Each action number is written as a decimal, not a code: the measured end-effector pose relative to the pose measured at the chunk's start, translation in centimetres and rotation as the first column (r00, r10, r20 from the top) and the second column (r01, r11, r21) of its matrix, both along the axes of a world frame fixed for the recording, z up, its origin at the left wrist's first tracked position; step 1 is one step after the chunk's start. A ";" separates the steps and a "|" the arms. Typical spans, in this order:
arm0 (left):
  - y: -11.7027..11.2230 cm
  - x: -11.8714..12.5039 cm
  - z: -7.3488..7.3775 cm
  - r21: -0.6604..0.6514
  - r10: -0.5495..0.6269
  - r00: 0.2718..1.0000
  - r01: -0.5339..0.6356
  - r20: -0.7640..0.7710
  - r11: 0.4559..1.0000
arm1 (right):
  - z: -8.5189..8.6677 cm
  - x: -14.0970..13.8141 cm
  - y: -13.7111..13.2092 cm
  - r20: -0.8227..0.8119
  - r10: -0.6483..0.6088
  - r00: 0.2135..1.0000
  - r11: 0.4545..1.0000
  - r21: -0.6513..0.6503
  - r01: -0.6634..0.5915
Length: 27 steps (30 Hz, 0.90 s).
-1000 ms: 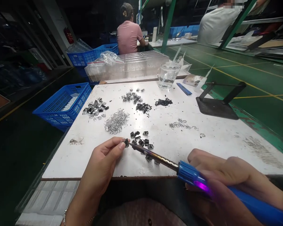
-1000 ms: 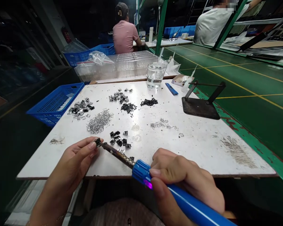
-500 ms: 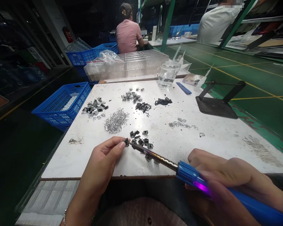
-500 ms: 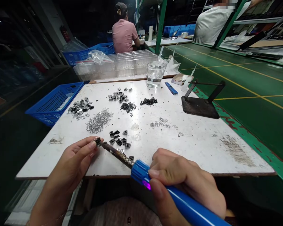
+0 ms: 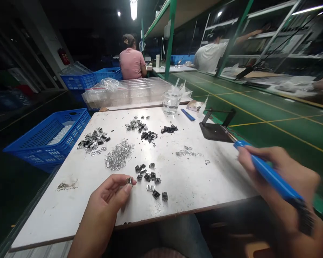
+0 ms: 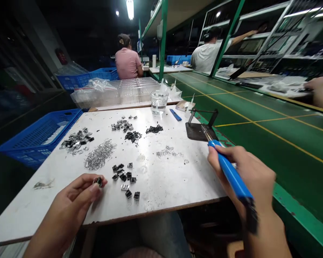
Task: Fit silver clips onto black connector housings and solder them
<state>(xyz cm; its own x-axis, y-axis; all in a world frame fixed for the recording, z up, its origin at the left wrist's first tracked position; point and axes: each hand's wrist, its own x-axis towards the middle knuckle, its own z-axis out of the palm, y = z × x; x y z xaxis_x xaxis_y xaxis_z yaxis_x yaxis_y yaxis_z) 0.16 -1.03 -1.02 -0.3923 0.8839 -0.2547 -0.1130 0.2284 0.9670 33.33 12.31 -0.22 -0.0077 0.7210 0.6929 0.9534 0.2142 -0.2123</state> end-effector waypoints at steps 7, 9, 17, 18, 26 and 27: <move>0.8 -0.5 1.5 0.074 -0.094 0.672 0.216 -0.735 0.973 | 0.0 2.8 5.0 0.233 0.296 0.926 0.896 -0.403 -0.185; 1.3 -0.8 1.9 0.166 -0.009 0.530 0.282 -0.848 0.945 | -0.6 3.8 5.6 0.221 0.344 0.913 0.865 -0.452 -0.217; 3.0 -2.1 2.6 0.260 0.200 0.178 0.443 -0.964 0.858 | -2.0 4.2 6.3 -0.086 0.098 0.991 0.892 -0.433 -0.126; 3.5 -2.6 2.9 0.239 0.191 0.148 0.460 -0.970 0.855 | -2.1 4.2 6.3 -0.093 0.071 0.993 0.900 -0.423 -0.104; 13.3 -8.9 4.7 0.015 -0.083 0.282 0.328 -0.956 0.945 | -1.9 4.3 6.5 -0.077 -0.020 0.997 0.940 -0.342 -0.008; 14.6 -9.5 4.5 0.017 -0.082 0.306 0.309 -0.948 0.951 | -1.9 4.4 6.5 -0.072 -0.025 0.997 0.941 -0.338 -0.001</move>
<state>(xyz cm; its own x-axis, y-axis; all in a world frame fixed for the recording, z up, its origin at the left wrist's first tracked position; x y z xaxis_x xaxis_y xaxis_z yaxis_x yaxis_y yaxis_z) -9.37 13.54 3.48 -0.0766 0.9487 0.3067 0.9066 -0.0617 0.4174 37.69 18.85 -2.13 0.0444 0.9123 0.4071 0.9342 0.1064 -0.3404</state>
